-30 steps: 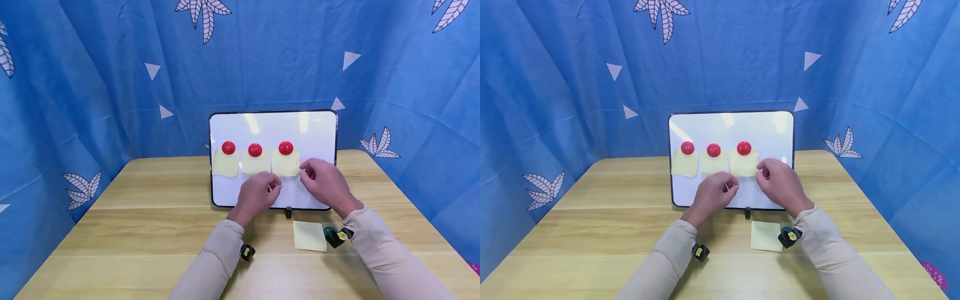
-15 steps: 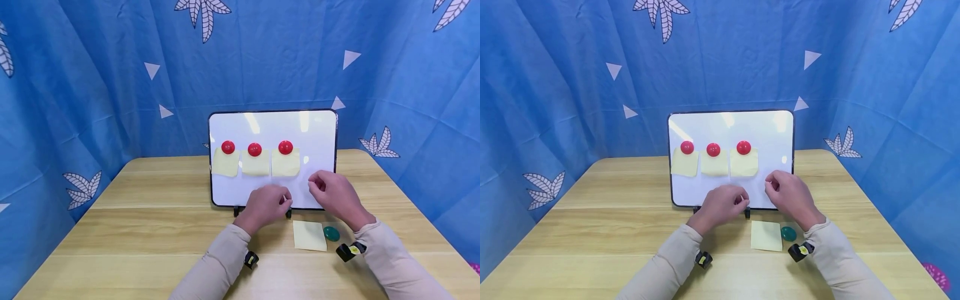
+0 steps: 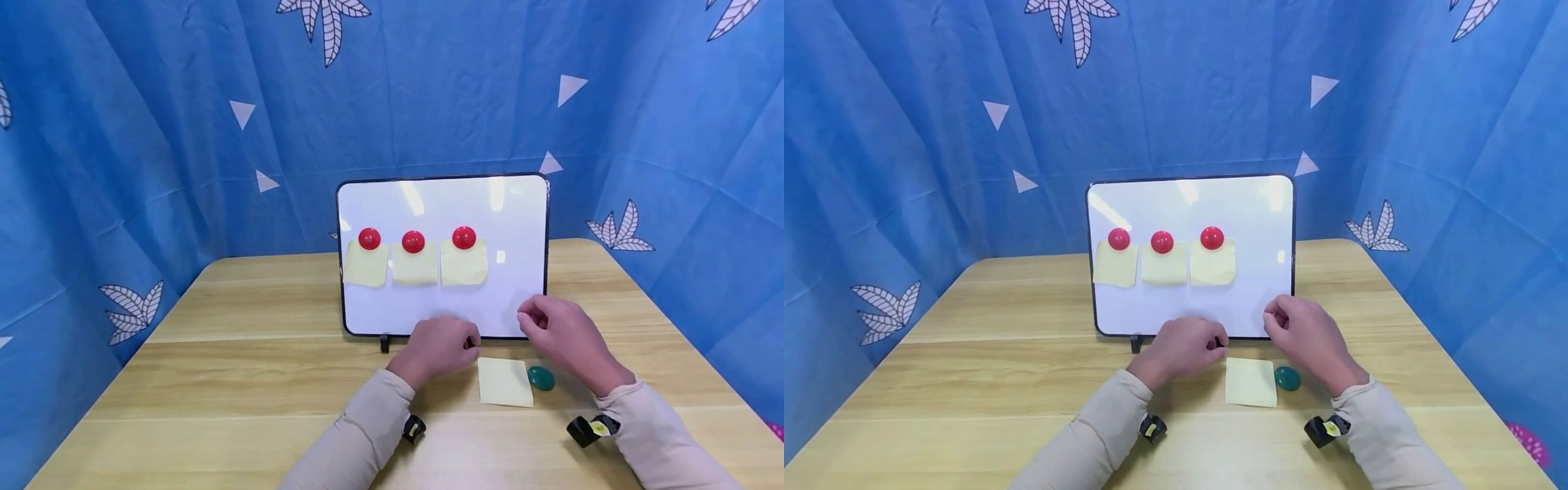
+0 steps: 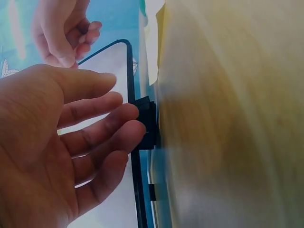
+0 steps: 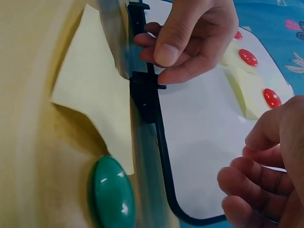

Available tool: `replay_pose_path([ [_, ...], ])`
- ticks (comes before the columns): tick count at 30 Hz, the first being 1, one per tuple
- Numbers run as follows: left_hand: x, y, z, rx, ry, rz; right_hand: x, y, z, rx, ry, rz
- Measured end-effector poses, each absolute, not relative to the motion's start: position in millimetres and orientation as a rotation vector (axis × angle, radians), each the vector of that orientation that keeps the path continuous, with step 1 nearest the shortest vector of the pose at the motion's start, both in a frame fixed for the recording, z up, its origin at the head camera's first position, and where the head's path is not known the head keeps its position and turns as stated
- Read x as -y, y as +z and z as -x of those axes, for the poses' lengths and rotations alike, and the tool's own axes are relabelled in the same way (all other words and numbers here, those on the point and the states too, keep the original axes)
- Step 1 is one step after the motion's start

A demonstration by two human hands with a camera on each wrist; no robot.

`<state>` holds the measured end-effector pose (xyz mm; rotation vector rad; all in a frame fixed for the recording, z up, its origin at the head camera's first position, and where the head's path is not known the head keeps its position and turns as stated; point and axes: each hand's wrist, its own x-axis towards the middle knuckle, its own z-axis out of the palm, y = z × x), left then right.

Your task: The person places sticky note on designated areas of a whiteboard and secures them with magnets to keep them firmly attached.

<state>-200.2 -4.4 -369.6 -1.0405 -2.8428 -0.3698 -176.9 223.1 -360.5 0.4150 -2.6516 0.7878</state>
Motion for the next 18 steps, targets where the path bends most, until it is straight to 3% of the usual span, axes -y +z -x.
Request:
replay_pose_path([
  [18, -2, -372, 193, 2.965, -0.213, 1.113, -242, -368, 170, 3.025, 0.888, -0.438],
])
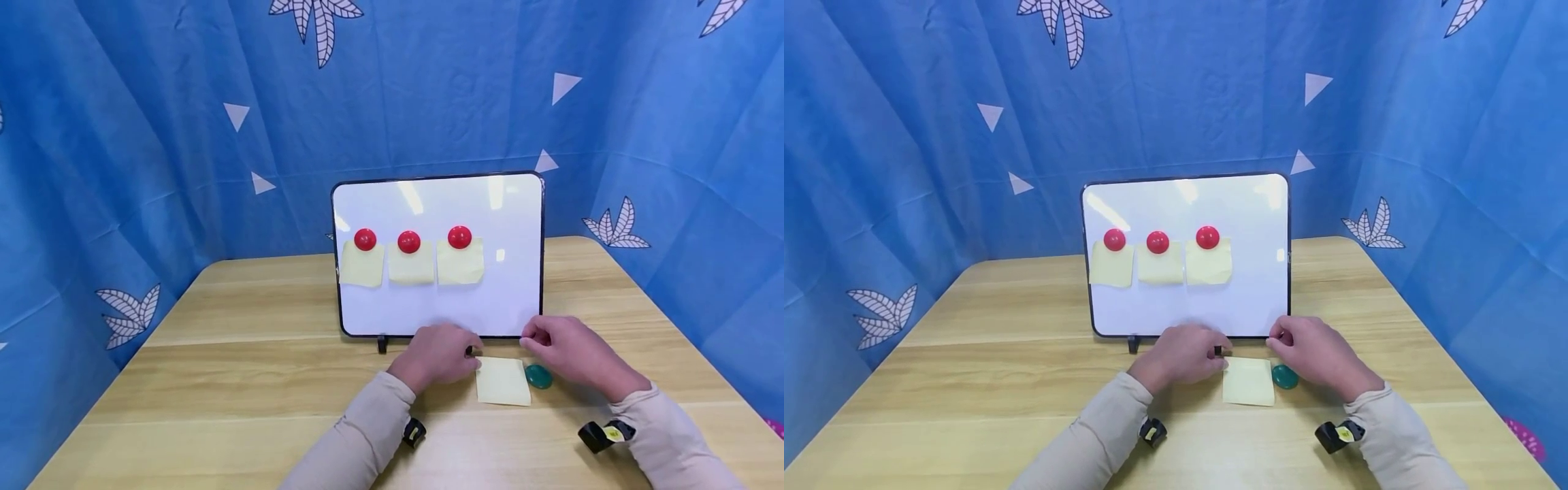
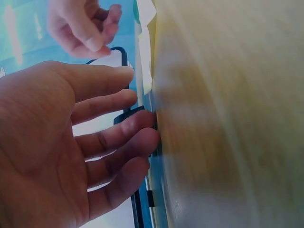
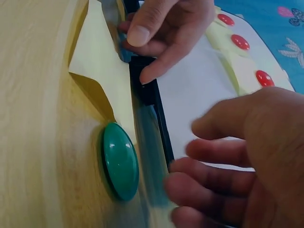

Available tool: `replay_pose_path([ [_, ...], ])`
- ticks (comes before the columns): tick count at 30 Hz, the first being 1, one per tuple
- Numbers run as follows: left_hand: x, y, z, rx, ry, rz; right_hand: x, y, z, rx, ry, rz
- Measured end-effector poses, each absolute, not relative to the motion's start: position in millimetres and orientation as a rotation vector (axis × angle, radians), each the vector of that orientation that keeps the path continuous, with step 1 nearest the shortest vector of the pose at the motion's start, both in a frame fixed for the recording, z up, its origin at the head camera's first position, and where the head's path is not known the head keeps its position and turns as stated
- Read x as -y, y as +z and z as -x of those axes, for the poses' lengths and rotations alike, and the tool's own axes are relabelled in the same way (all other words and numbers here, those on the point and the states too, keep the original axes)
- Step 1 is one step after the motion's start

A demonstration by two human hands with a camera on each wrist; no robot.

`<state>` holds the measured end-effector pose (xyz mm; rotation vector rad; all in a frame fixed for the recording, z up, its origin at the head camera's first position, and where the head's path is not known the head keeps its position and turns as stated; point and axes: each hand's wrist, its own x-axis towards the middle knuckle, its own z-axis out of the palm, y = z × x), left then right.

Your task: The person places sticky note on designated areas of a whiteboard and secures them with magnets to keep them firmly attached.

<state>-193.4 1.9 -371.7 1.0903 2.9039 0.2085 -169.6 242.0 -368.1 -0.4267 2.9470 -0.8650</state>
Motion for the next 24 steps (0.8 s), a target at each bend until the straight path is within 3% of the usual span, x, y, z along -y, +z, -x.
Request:
replay_pose_path([
  [24, -6, -367, 190, -2.857, 0.152, -1.019, -256, -373, 171, -2.779, -0.739, 0.545],
])
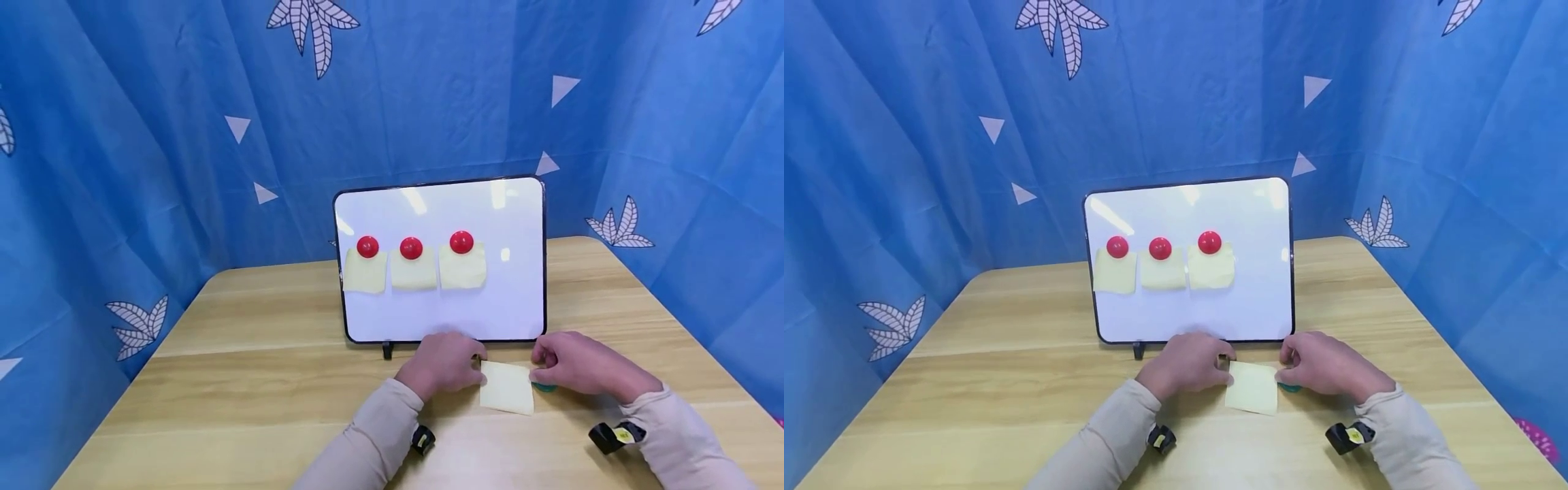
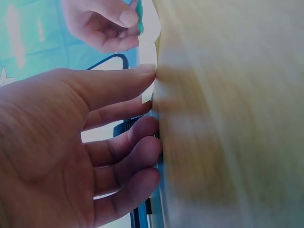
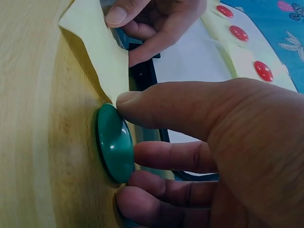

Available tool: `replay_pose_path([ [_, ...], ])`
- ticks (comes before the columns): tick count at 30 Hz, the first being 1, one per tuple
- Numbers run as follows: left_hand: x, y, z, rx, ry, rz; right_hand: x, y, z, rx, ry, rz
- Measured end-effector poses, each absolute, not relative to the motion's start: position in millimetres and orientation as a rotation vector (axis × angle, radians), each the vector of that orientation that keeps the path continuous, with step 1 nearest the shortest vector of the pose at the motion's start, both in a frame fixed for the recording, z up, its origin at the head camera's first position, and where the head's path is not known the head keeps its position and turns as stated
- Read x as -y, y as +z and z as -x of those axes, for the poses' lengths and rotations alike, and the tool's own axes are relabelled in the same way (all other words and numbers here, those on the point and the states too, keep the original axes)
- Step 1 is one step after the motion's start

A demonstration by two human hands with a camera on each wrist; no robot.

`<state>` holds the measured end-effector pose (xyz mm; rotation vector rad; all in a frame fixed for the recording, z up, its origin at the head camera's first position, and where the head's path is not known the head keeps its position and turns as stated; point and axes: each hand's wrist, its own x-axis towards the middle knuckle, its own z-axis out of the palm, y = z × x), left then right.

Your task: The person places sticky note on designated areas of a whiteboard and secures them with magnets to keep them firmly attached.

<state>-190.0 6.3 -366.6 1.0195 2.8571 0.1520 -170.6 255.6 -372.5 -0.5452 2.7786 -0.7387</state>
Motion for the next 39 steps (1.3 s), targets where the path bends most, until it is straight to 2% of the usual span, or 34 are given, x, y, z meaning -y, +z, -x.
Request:
replay_pose_path([
  [14, -6, -369, 195, -2.855, 0.263, -1.041, -259, -373, 169, -2.755, -0.756, 0.461],
  [21, -6, -371, 195, -2.859, 0.265, -1.055, -259, -374, 170, -2.781, -0.742, 0.512],
  [32, 2, -381, 196, -2.795, 0.424, -1.040, -259, -388, 174, -2.644, -1.066, 0.483],
  [39, 4, -377, 203, -2.760, 0.609, -1.065, -265, -385, 177, -2.748, -1.033, 0.502],
])
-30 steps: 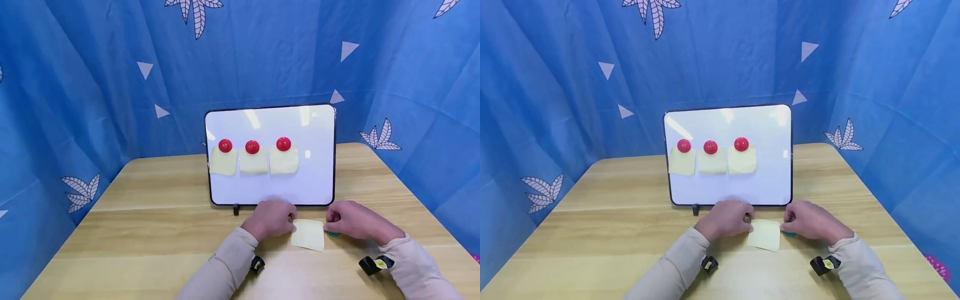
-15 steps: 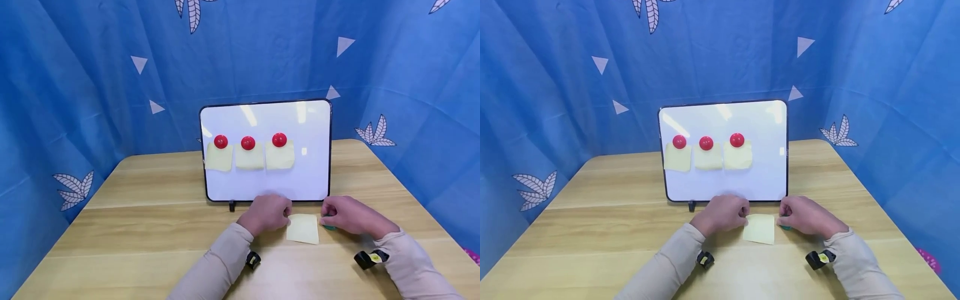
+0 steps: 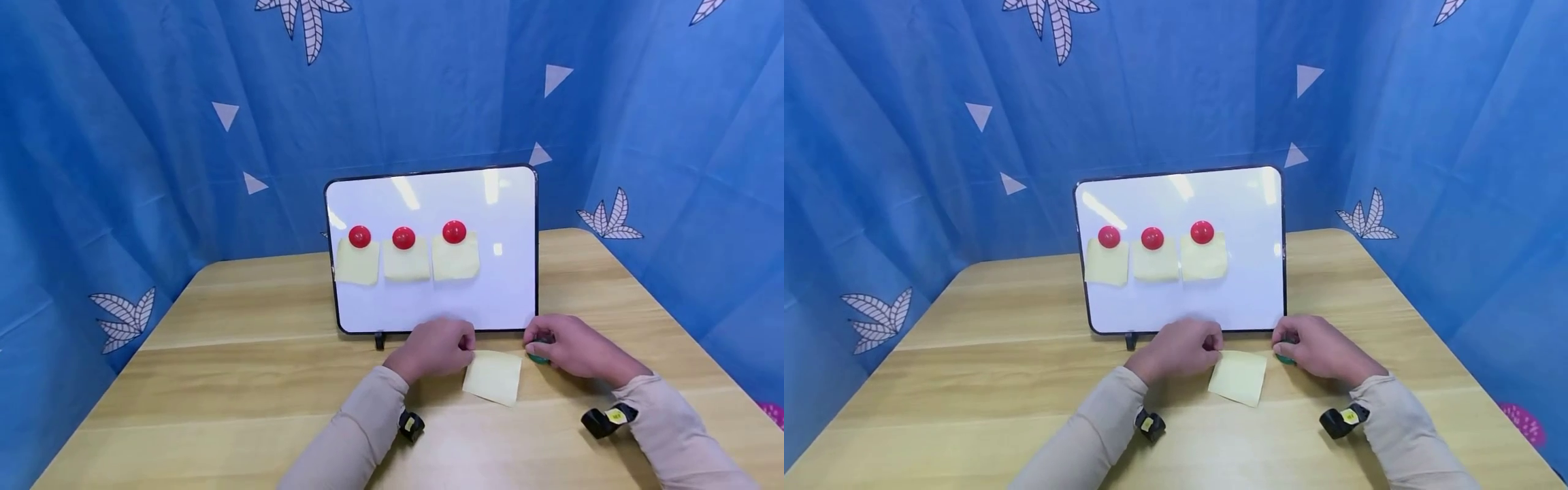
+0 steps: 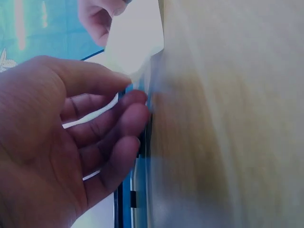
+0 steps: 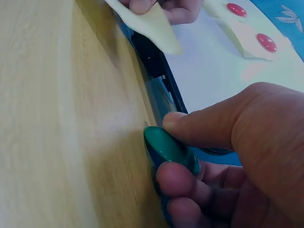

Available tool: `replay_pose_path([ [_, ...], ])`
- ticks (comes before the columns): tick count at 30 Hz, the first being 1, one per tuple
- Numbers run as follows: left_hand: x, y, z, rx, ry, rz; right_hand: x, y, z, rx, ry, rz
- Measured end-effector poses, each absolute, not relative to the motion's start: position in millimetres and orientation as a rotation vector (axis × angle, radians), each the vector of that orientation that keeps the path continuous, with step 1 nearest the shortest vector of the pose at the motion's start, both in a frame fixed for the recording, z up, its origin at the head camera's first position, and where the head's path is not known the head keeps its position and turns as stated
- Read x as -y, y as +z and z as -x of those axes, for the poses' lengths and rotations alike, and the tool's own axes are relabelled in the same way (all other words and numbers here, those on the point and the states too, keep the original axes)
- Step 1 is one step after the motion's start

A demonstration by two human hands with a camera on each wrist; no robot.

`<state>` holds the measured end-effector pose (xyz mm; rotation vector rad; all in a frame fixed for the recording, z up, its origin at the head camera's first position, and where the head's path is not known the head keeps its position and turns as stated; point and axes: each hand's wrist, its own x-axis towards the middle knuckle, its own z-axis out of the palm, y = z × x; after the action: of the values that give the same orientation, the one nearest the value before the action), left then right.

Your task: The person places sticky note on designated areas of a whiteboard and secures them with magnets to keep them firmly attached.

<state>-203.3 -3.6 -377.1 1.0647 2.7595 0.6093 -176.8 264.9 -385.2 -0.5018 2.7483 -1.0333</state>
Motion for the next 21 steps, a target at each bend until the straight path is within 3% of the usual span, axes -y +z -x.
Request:
replay_pose_path([
  [12, 6.2, -371.1, 207.6, -2.695, 0.913, -1.000, -265.8, -381.5, 179.1, -2.876, -0.962, 0.539],
  [21, 6.1, -373.6, 206.3, -2.730, 1.043, -1.118, -266.0, -385.6, 179.5, -2.851, -0.952, 0.493],
])
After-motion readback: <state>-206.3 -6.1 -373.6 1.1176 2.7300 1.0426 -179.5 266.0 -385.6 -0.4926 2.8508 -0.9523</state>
